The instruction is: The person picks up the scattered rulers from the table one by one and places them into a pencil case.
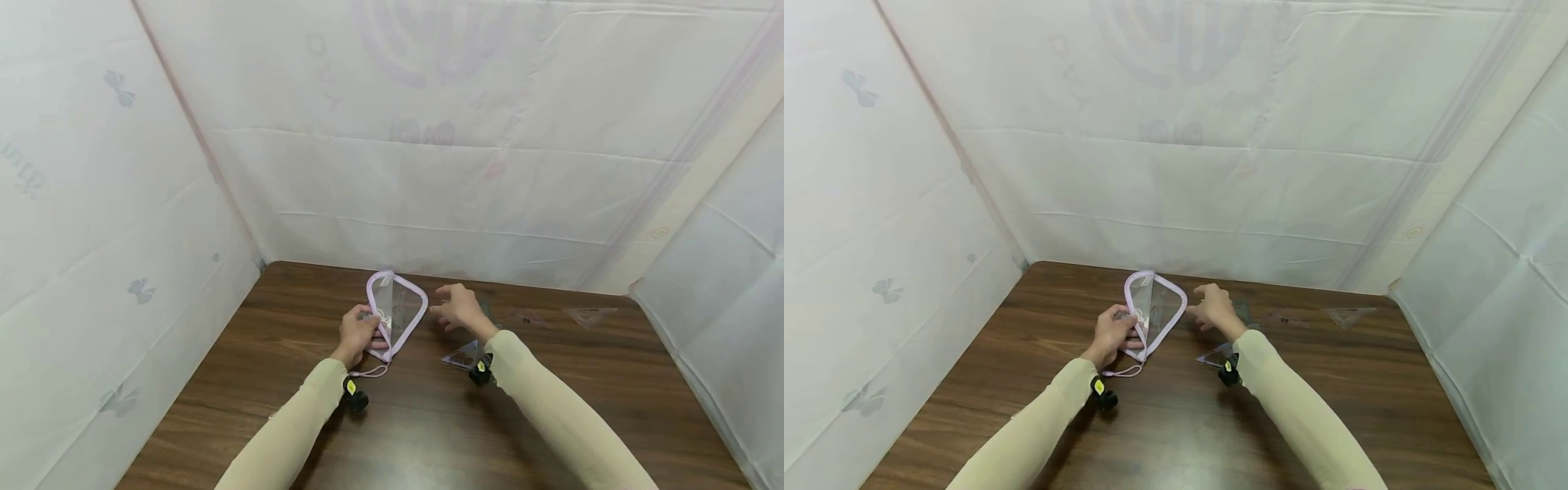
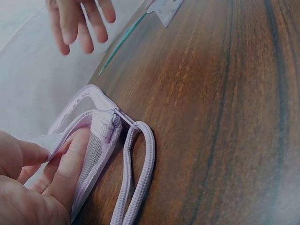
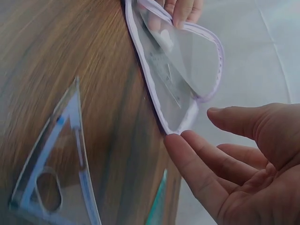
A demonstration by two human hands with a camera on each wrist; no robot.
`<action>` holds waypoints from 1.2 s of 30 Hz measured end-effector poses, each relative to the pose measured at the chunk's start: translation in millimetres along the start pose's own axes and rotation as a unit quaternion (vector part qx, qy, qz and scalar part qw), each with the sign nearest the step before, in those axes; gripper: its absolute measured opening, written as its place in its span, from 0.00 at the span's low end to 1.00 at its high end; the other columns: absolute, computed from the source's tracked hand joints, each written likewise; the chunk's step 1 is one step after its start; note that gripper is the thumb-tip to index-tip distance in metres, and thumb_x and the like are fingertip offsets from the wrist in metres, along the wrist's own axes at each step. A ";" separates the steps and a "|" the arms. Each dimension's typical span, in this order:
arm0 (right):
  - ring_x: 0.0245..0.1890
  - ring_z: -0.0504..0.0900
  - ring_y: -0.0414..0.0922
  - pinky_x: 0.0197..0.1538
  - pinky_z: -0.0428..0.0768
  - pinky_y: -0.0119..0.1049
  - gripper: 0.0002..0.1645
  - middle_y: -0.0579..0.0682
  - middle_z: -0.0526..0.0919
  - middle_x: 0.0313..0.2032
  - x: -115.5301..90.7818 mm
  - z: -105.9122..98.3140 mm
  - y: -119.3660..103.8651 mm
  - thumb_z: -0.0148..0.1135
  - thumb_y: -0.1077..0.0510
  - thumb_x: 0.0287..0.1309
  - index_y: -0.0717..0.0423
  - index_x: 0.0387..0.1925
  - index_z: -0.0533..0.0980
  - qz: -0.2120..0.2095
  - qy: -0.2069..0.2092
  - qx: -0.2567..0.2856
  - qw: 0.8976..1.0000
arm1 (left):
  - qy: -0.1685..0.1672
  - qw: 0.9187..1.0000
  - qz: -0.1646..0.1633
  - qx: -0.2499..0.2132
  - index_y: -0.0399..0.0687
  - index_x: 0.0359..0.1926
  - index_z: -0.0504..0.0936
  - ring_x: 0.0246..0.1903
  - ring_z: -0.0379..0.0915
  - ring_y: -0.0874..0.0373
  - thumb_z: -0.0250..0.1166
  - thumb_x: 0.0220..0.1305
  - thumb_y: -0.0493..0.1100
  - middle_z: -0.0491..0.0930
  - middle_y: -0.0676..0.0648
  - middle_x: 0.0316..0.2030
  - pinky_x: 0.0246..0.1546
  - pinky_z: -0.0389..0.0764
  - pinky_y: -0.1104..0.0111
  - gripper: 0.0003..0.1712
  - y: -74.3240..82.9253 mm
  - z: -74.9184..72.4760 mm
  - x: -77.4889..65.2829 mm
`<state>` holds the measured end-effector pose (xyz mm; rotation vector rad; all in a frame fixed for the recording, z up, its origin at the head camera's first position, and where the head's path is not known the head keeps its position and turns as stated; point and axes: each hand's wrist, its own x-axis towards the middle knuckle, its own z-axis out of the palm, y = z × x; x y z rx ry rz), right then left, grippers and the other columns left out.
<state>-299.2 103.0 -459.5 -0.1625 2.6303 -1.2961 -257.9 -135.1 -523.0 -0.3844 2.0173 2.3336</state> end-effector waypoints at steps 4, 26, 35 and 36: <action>0.36 0.89 0.57 0.33 0.91 0.46 0.34 0.62 0.89 0.41 -9.8 -12.1 4.7 0.71 0.60 0.63 0.64 0.68 0.71 -0.020 0.000 -0.021 1.000 | 0.004 1.000 -0.005 0.006 0.35 0.50 0.72 0.23 0.85 0.51 0.59 0.69 0.28 0.87 0.33 0.35 0.24 0.90 0.54 0.10 0.3 0.5 1.2; 0.49 0.84 0.61 0.50 0.86 0.57 0.37 0.63 0.86 0.52 -61.9 -58.7 52.8 0.70 0.55 0.65 0.64 0.71 0.68 -0.029 0.064 -0.109 0.992 | 0.002 1.000 -0.006 0.013 0.34 0.50 0.72 0.26 0.86 0.48 0.59 0.69 0.28 0.87 0.31 0.37 0.25 0.90 0.54 0.11 0.9 0.3 2.4; 0.55 0.80 0.67 0.58 0.80 0.64 0.37 0.66 0.84 0.53 -77.6 -68.8 72.7 0.69 0.55 0.66 0.66 0.69 0.68 -0.002 0.094 -0.121 0.988 | 0.001 1.000 -0.008 0.012 0.34 0.51 0.72 0.23 0.85 0.49 0.58 0.69 0.27 0.86 0.31 0.36 0.26 0.90 0.54 0.11 1.0 0.7 2.2; 0.55 0.80 0.67 0.58 0.79 0.65 0.37 0.66 0.84 0.53 -79.0 -68.8 74.3 0.69 0.54 0.66 0.66 0.69 0.68 0.003 0.097 -0.124 0.988 | 0.001 1.000 -0.008 0.011 0.35 0.51 0.72 0.23 0.85 0.49 0.58 0.69 0.27 0.86 0.31 0.35 0.26 0.90 0.54 0.11 0.8 0.8 2.4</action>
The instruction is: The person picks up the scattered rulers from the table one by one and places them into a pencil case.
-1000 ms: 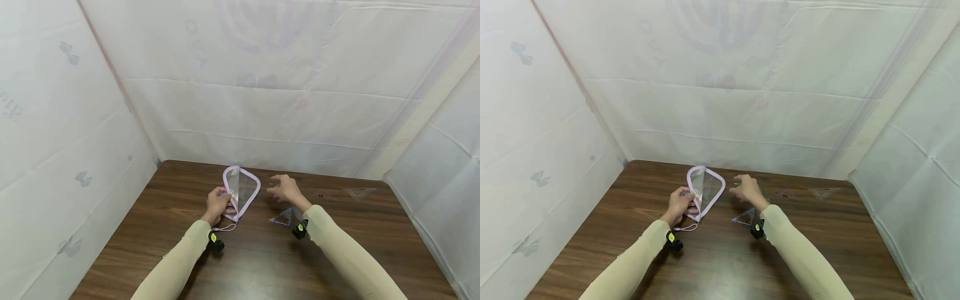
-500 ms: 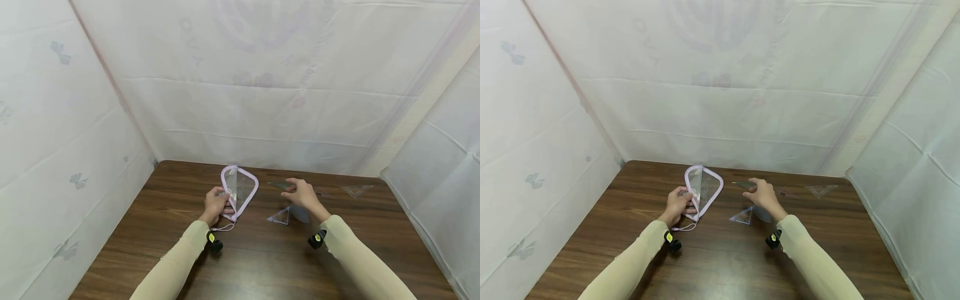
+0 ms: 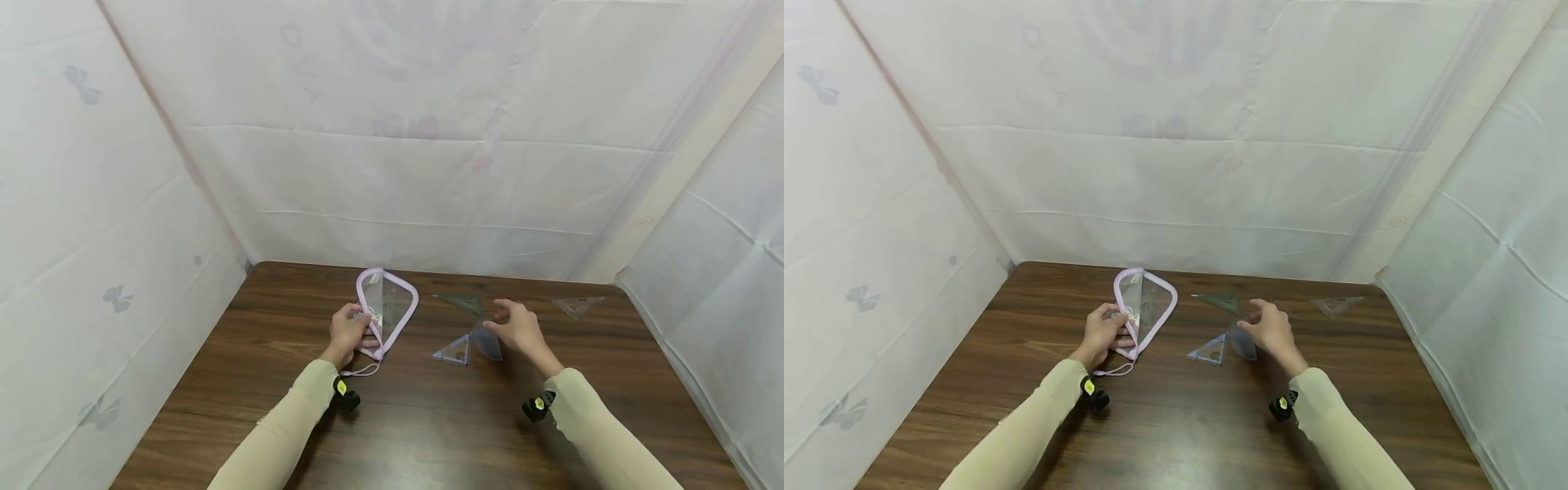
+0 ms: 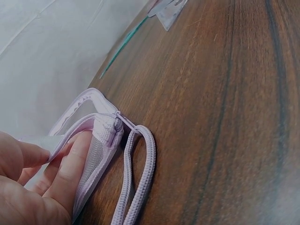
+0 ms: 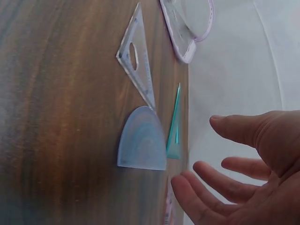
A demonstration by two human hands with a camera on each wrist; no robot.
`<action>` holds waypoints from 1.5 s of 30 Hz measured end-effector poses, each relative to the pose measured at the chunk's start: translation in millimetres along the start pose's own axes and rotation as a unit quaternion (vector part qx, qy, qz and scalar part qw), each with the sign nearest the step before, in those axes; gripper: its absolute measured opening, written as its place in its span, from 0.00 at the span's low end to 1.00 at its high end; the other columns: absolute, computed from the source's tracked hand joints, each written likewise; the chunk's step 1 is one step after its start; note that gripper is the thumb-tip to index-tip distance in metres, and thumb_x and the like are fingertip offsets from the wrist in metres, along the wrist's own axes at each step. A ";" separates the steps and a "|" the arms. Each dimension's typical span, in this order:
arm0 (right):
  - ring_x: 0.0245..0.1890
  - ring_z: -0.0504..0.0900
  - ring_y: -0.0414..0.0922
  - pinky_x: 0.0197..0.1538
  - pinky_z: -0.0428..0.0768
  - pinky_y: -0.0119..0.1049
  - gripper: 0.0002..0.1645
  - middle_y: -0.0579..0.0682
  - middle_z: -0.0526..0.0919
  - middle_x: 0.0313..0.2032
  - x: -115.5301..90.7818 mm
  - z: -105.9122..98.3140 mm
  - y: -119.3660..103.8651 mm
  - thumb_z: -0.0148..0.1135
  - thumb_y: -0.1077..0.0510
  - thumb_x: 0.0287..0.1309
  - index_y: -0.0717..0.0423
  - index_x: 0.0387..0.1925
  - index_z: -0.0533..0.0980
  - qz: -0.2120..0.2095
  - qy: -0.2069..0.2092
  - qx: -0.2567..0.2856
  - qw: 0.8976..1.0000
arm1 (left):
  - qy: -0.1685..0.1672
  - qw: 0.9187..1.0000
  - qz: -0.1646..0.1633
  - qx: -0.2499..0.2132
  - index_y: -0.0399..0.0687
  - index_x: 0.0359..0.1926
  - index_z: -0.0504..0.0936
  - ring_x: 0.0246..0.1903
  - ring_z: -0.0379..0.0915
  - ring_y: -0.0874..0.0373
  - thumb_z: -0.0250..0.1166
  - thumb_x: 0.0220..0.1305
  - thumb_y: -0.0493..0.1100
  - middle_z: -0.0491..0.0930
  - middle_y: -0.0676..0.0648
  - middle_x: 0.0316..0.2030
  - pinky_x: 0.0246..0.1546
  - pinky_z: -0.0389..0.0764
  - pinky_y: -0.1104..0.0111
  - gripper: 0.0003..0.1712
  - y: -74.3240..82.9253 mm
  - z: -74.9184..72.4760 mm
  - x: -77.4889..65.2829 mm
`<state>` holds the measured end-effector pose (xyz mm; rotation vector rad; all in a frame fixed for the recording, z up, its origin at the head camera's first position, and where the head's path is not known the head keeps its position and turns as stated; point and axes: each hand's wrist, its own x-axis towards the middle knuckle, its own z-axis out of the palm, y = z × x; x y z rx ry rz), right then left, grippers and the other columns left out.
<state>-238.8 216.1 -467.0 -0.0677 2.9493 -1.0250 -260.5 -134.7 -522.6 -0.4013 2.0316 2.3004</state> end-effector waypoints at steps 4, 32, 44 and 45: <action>0.51 0.81 0.67 0.51 0.83 0.62 0.43 0.70 0.80 0.58 -5.2 3.6 3.0 0.70 0.52 0.66 0.68 0.72 0.63 0.027 0.010 -0.015 0.999 | 0.000 1.000 -0.002 -0.002 0.35 0.50 0.72 0.24 0.85 0.48 0.58 0.69 0.27 0.86 0.32 0.34 0.25 0.90 0.53 0.10 0.3 -0.4 0.1; 0.55 0.72 0.72 0.41 0.82 0.65 0.49 0.71 0.73 0.65 -16.2 50.8 8.1 0.75 0.55 0.60 0.64 0.75 0.60 0.062 0.052 -0.050 0.995 | 0.001 1.000 -0.010 0.007 0.35 0.52 0.72 0.23 0.85 0.50 0.59 0.72 0.30 0.85 0.30 0.38 0.27 0.90 0.54 0.10 3.3 0.7 -1.3; 0.56 0.68 0.76 0.52 0.76 0.64 0.48 0.78 0.72 0.61 -7.0 44.1 8.8 0.73 0.64 0.56 0.68 0.74 0.61 0.044 0.019 -0.031 0.998 | 0.002 1.000 -0.009 0.019 0.35 0.54 0.73 0.27 0.86 0.49 0.59 0.71 0.30 0.86 0.29 0.42 0.29 0.90 0.54 0.12 4.4 -0.4 -3.4; 0.57 0.68 0.76 0.52 0.76 0.64 0.48 0.78 0.71 0.61 -6.8 43.0 8.4 0.73 0.65 0.56 0.68 0.74 0.60 0.047 0.015 -0.030 0.998 | 0.002 1.000 -0.008 0.021 0.35 0.54 0.73 0.27 0.86 0.49 0.59 0.71 0.30 0.86 0.29 0.43 0.29 0.91 0.54 0.12 4.5 -0.7 -3.6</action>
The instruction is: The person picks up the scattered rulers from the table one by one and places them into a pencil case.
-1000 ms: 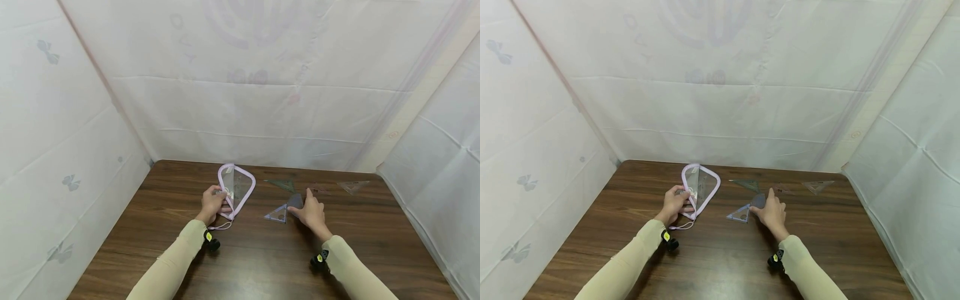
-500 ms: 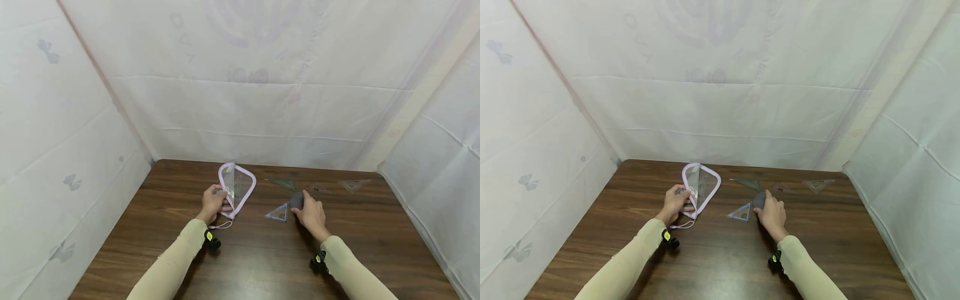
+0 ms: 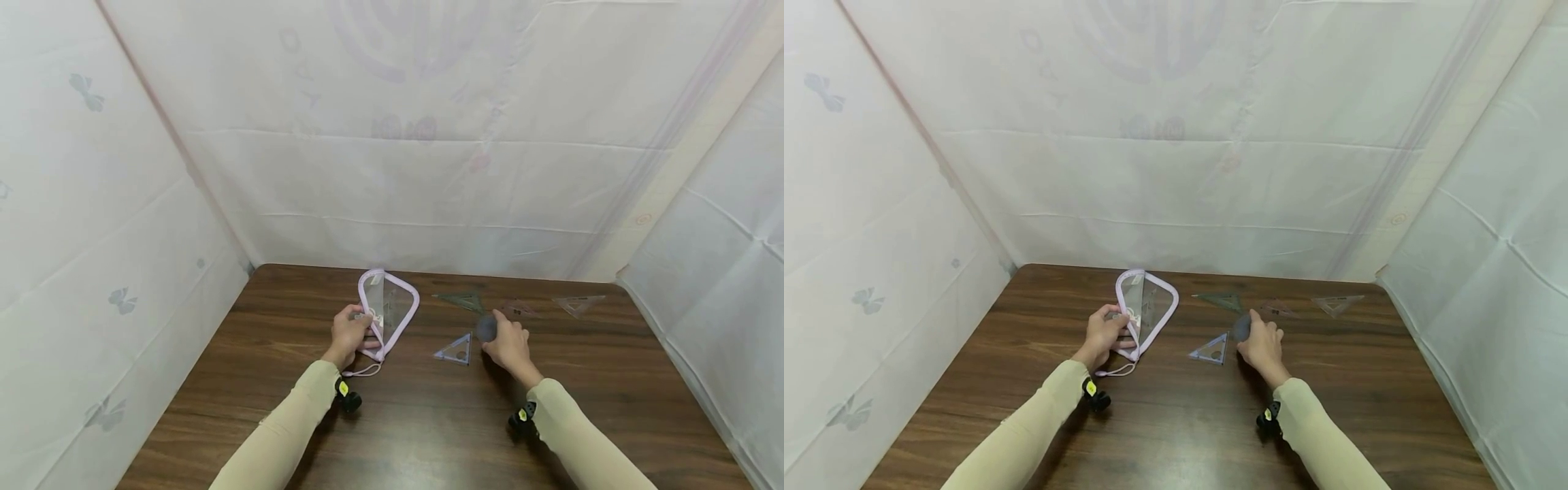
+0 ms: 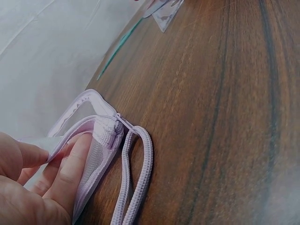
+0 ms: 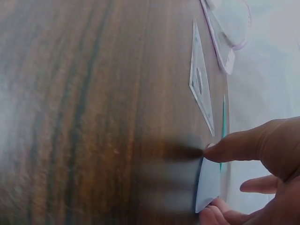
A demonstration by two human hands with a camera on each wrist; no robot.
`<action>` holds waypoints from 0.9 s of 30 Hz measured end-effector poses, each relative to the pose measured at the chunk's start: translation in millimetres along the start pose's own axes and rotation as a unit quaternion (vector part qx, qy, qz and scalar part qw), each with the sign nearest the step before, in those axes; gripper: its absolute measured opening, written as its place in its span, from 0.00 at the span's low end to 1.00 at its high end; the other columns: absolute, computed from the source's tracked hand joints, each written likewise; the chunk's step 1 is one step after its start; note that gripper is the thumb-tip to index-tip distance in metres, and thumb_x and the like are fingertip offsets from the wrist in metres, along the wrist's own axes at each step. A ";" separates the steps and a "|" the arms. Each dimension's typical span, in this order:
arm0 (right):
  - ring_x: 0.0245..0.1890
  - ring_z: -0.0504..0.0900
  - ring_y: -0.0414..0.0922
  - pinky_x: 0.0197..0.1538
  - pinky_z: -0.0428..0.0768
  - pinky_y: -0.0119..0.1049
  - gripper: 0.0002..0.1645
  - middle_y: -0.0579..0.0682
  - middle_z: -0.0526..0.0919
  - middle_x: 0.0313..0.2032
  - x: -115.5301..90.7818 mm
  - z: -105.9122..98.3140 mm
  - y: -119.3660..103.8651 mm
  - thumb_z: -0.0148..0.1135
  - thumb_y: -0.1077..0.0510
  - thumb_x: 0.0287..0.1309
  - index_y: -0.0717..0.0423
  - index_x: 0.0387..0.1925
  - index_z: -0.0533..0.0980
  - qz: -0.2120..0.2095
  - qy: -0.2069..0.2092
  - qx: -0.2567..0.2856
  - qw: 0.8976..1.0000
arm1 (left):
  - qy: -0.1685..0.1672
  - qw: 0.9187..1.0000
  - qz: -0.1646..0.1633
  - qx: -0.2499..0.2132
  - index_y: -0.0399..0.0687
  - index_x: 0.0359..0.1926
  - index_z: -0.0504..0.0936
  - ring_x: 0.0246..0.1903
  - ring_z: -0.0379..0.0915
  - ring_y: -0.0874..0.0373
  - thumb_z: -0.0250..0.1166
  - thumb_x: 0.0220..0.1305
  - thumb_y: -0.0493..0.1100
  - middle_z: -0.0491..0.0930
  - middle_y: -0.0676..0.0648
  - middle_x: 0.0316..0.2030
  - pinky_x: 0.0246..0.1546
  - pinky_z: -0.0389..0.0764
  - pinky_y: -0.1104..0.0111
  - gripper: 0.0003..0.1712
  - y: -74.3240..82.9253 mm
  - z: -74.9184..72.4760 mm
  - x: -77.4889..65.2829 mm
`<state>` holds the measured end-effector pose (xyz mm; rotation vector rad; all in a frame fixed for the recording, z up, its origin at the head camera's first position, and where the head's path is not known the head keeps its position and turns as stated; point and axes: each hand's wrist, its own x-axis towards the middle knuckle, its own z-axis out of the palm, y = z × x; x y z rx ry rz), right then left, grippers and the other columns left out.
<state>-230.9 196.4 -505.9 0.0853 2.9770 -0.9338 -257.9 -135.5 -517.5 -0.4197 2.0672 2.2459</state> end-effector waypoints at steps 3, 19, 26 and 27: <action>0.58 0.66 0.79 0.51 0.77 0.66 0.49 0.80 0.69 0.61 0.8 -3.7 -1.4 0.72 0.66 0.56 0.67 0.75 0.58 0.009 -0.016 0.000 1.000 | -0.003 1.000 0.002 -0.001 0.35 0.54 0.72 0.28 0.87 0.47 0.59 0.71 0.30 0.85 0.28 0.43 0.30 0.90 0.53 0.12 -0.4 0.6 0.0; 0.55 0.69 0.76 0.42 0.81 0.66 0.44 0.80 0.69 0.57 2.6 2.4 0.2 0.70 0.63 0.62 0.64 0.75 0.60 -0.001 0.014 -0.023 1.000 | 0.004 1.000 -0.009 0.003 0.36 0.53 0.74 0.25 0.86 0.51 0.60 0.71 0.31 0.86 0.31 0.41 0.29 0.91 0.54 0.12 -1.0 -0.3 -0.5; 0.60 0.63 0.79 0.47 0.79 0.68 0.44 0.81 0.67 0.60 8.4 -2.9 1.3 0.68 0.66 0.61 0.64 0.74 0.59 0.007 -0.012 0.006 1.000 | 0.004 1.000 -0.007 0.003 0.36 0.53 0.73 0.24 0.85 0.51 0.60 0.71 0.30 0.86 0.34 0.37 0.28 0.90 0.53 0.12 -1.5 0.1 1.1; 0.61 0.63 0.79 0.49 0.78 0.68 0.45 0.80 0.67 0.61 8.9 -3.2 2.0 0.69 0.66 0.60 0.64 0.75 0.59 0.010 -0.016 0.011 1.000 | 0.002 1.000 -0.008 0.003 0.36 0.52 0.73 0.24 0.85 0.51 0.60 0.71 0.30 0.86 0.34 0.37 0.28 0.90 0.53 0.11 -2.0 -0.1 1.6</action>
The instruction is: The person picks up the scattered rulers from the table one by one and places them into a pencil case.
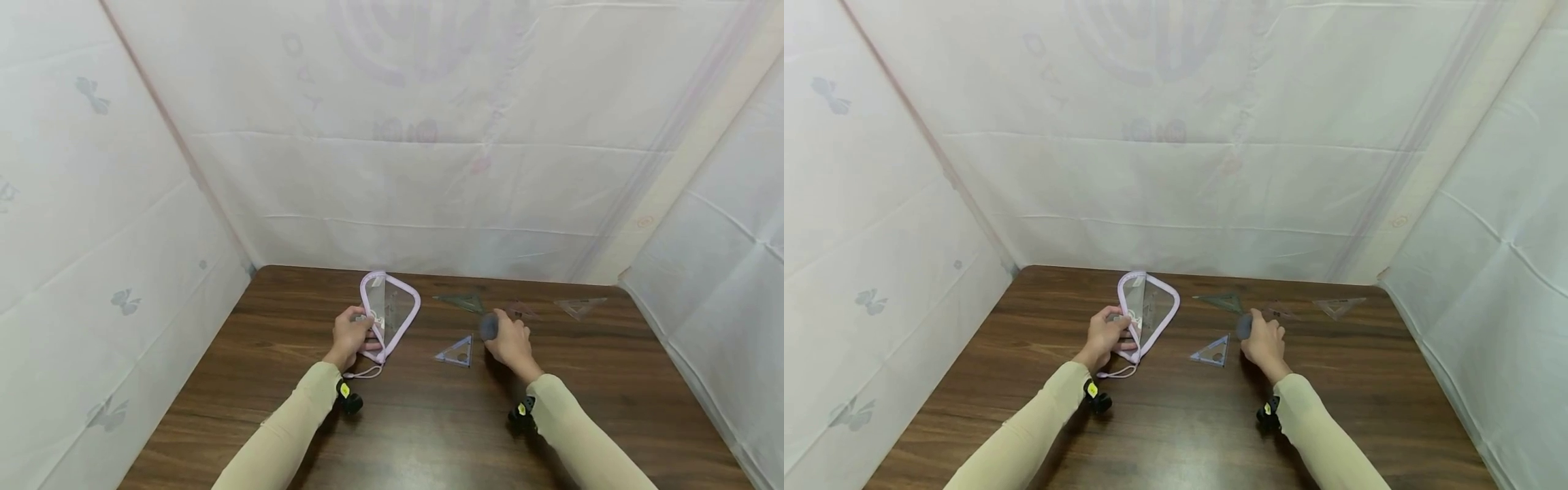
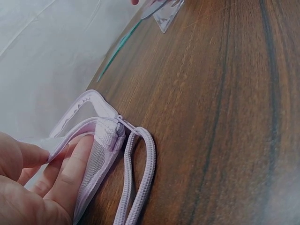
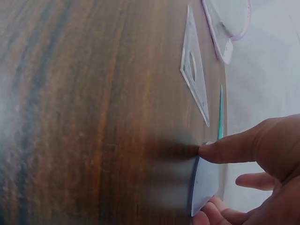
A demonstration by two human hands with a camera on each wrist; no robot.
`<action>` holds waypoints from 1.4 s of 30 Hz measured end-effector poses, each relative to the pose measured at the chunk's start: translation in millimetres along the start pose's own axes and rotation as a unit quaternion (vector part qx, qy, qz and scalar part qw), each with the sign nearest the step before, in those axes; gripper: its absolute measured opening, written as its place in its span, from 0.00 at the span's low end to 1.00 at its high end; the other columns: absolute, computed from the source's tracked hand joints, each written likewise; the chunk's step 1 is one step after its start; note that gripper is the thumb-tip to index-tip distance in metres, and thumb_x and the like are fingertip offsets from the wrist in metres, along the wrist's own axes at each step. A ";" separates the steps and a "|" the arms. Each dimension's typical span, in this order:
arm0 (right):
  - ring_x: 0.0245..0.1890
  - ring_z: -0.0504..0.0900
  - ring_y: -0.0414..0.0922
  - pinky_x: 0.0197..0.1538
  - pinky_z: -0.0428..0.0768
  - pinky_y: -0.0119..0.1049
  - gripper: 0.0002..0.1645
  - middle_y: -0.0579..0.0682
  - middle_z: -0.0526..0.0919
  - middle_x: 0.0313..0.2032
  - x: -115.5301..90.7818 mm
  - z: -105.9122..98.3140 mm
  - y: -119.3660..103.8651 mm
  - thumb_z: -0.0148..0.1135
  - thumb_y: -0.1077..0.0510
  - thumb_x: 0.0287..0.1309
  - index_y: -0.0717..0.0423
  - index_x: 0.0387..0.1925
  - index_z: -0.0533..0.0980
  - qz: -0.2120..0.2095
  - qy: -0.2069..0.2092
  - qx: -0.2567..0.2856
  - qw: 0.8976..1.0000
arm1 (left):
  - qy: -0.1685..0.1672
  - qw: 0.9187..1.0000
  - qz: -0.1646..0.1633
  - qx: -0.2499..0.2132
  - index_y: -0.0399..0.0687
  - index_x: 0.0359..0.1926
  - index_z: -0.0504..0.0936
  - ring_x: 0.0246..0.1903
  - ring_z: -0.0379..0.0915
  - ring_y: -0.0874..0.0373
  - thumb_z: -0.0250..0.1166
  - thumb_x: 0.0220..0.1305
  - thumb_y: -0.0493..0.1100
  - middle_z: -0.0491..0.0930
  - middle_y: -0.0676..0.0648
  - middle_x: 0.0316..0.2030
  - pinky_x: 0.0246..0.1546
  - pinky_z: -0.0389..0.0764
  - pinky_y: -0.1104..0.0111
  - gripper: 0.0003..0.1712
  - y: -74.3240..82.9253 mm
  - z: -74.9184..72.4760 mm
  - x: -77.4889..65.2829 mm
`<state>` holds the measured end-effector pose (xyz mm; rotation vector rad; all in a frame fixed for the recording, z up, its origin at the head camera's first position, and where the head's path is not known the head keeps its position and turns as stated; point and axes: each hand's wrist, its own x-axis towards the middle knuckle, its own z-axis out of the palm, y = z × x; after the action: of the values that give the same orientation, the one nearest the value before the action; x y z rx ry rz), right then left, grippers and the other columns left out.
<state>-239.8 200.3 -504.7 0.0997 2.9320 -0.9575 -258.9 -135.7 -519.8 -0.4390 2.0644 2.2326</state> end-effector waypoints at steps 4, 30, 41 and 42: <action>0.59 0.64 0.78 0.52 0.76 0.67 0.46 0.78 0.69 0.62 1.5 -2.6 1.0 0.71 0.67 0.58 0.65 0.74 0.59 -0.001 -0.007 0.006 1.000 | -0.001 1.000 -0.004 0.000 0.37 0.51 0.74 0.23 0.85 0.52 0.60 0.71 0.31 0.87 0.36 0.36 0.28 0.90 0.53 0.10 -1.4 0.2 1.6; 0.53 0.80 0.67 0.51 0.83 0.61 0.42 0.72 0.81 0.53 9.6 -19.1 5.6 0.79 0.66 0.50 0.70 0.66 0.71 -0.052 -0.026 -0.030 0.998 | -0.002 1.000 0.005 0.006 0.36 0.51 0.73 0.25 0.85 0.52 0.60 0.72 0.31 0.86 0.34 0.36 0.27 0.90 0.54 0.10 -1.9 0.9 -0.1; 0.49 0.82 0.64 0.44 0.87 0.51 0.36 0.63 0.85 0.43 12.6 -37.9 9.4 0.76 0.68 0.54 0.69 0.64 0.74 -0.051 -0.054 -0.022 0.997 | 0.002 1.000 0.003 0.005 0.37 0.51 0.73 0.25 0.85 0.52 0.61 0.72 0.31 0.87 0.34 0.38 0.28 0.90 0.54 0.09 0.1 1.2 -1.8; 0.50 0.82 0.65 0.43 0.87 0.50 0.35 0.64 0.85 0.43 12.9 -38.6 10.1 0.75 0.68 0.54 0.70 0.64 0.74 -0.054 -0.053 -0.022 0.997 | 0.002 1.000 0.002 0.005 0.37 0.51 0.73 0.25 0.85 0.52 0.61 0.72 0.31 0.87 0.33 0.38 0.28 0.90 0.54 0.09 0.3 1.3 -1.6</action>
<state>-253.1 231.7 -480.5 -0.1094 2.8839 -0.8799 -257.6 -134.2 -519.0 -0.4391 2.0807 2.2241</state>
